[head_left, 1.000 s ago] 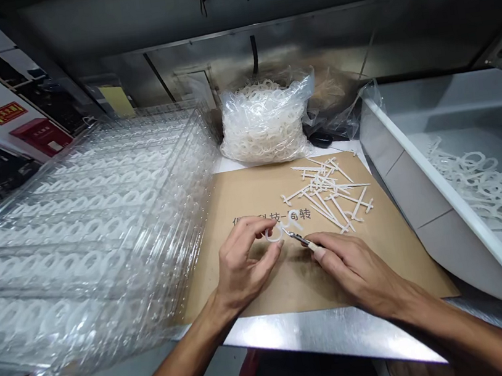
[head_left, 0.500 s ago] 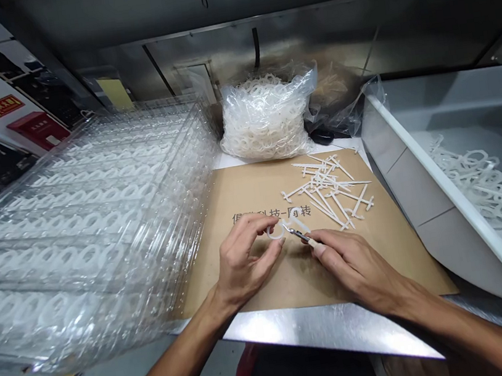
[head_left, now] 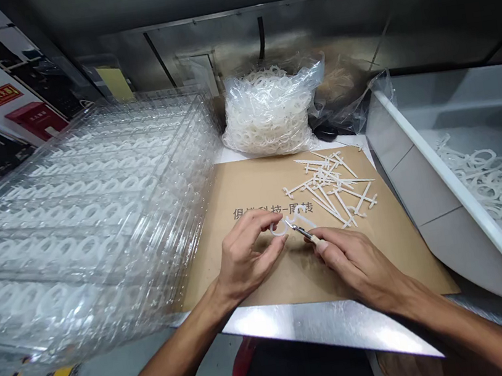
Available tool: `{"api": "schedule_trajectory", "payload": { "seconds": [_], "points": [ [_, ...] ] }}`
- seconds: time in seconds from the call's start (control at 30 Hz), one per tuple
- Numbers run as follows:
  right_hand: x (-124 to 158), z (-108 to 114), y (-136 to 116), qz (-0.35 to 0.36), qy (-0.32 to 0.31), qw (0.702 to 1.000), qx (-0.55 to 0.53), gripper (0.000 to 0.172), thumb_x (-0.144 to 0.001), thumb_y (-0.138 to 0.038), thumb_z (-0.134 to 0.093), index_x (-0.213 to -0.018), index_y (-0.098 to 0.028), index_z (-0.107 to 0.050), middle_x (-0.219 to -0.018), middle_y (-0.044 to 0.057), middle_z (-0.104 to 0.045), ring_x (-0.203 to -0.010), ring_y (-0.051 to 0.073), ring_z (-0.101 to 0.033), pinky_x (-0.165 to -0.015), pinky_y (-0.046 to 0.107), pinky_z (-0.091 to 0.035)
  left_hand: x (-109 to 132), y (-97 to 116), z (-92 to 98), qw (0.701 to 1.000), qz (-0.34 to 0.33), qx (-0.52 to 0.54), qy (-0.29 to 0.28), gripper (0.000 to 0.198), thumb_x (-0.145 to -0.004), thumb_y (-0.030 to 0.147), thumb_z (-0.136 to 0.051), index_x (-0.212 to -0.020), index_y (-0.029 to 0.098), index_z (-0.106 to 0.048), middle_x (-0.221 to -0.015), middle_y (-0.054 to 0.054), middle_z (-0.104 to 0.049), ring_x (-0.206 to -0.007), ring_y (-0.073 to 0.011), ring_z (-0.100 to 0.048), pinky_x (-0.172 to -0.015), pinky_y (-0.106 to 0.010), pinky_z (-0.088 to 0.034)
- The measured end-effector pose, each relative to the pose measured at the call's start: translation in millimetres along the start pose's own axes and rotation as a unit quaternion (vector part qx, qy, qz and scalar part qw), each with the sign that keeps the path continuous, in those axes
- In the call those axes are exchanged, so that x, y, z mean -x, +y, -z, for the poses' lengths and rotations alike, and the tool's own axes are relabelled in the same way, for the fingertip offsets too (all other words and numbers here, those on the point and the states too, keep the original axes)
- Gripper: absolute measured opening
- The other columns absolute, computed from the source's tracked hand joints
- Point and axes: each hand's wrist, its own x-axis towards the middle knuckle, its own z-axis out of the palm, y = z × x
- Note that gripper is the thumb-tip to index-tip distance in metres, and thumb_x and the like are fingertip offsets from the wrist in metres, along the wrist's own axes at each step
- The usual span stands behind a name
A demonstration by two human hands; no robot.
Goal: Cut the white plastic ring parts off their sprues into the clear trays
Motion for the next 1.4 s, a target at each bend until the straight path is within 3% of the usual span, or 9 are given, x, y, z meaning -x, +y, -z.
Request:
{"api": "schedule_trajectory", "payload": {
  "seconds": [0.37,0.83,1.0,1.13,1.27,1.4],
  "points": [
    [1.1,-1.3,0.1,0.002,-0.01,1.0,0.02,0.027,-0.104,-0.031,-0.034,-0.095,-0.021,-0.057,-0.089,0.006,-0.066,-0.082,0.021,-0.061,-0.071,0.032,-0.044,0.9,-0.2,-0.2,1.0,0.003,0.012,-0.009,0.028,-0.087,0.011,-0.066,-0.114,0.017,-0.064,-0.099,-0.007,-0.069,-0.09,-0.0163,-0.065,-0.079,-0.031,-0.055],
    [-1.4,-10.1,7.6,-0.015,-0.005,0.998,0.055,0.03,-0.104,-0.033,-0.03,-0.081,-0.022,-0.046,-0.073,0.001,-0.058,-0.066,0.018,-0.054,-0.065,0.031,-0.037,2.5,-8.6,-3.1,0.998,0.048,0.018,-0.019,0.025,-0.088,0.014,-0.065,-0.113,0.017,-0.065,-0.093,-0.005,-0.067,-0.082,-0.0141,-0.062,-0.075,-0.027,-0.052],
    [-1.6,-9.2,7.6,0.003,-0.022,0.999,0.046,0.029,-0.103,-0.032,-0.032,-0.084,-0.021,-0.052,-0.076,0.002,-0.061,-0.07,0.019,-0.058,-0.067,0.03,-0.038,3.8,-11.2,-2.0,0.997,0.075,0.012,0.002,0.031,-0.088,0.018,-0.067,-0.119,0.018,-0.061,-0.095,-0.005,-0.068,-0.084,-0.0152,-0.062,-0.078,-0.029,-0.051],
    [-0.6,-7.3,8.5,0.022,-0.032,0.999,0.029,0.031,-0.102,-0.032,-0.032,-0.094,-0.02,-0.059,-0.083,0.004,-0.067,-0.076,0.021,-0.062,-0.07,0.032,-0.042,2.8,-12.7,-0.8,0.996,0.087,0.018,0.006,0.023,-0.089,0.021,-0.066,-0.112,0.018,-0.063,-0.094,-0.006,-0.067,-0.085,-0.0167,-0.062,-0.079,-0.03,-0.05],
    [2.3,-8.7,12.0,0.038,-0.026,0.999,0.007,0.035,-0.103,-0.036,-0.031,-0.1,-0.021,-0.063,-0.089,0.005,-0.071,-0.083,0.022,-0.067,-0.074,0.033,-0.046,-3.5,-3.6,7.5,0.99,0.126,0.053,0.018,0.02,-0.088,0.021,-0.067,-0.107,0.017,-0.066,-0.094,-0.007,-0.068,-0.084,-0.0167,-0.062,-0.078,-0.03,-0.05],
    [3.3,-16.1,23.2,0.047,-0.008,0.999,-0.011,0.039,-0.104,-0.042,-0.031,-0.11,-0.022,-0.064,-0.102,0.008,-0.074,-0.092,0.023,-0.07,-0.08,0.033,-0.052,-6.8,26.0,26.7,0.976,0.167,0.142,0.018,0.022,-0.085,0.018,-0.07,-0.107,0.016,-0.07,-0.095,-0.008,-0.067,-0.085,-0.0173,-0.062,-0.079,-0.03,-0.05]
  ]
}}
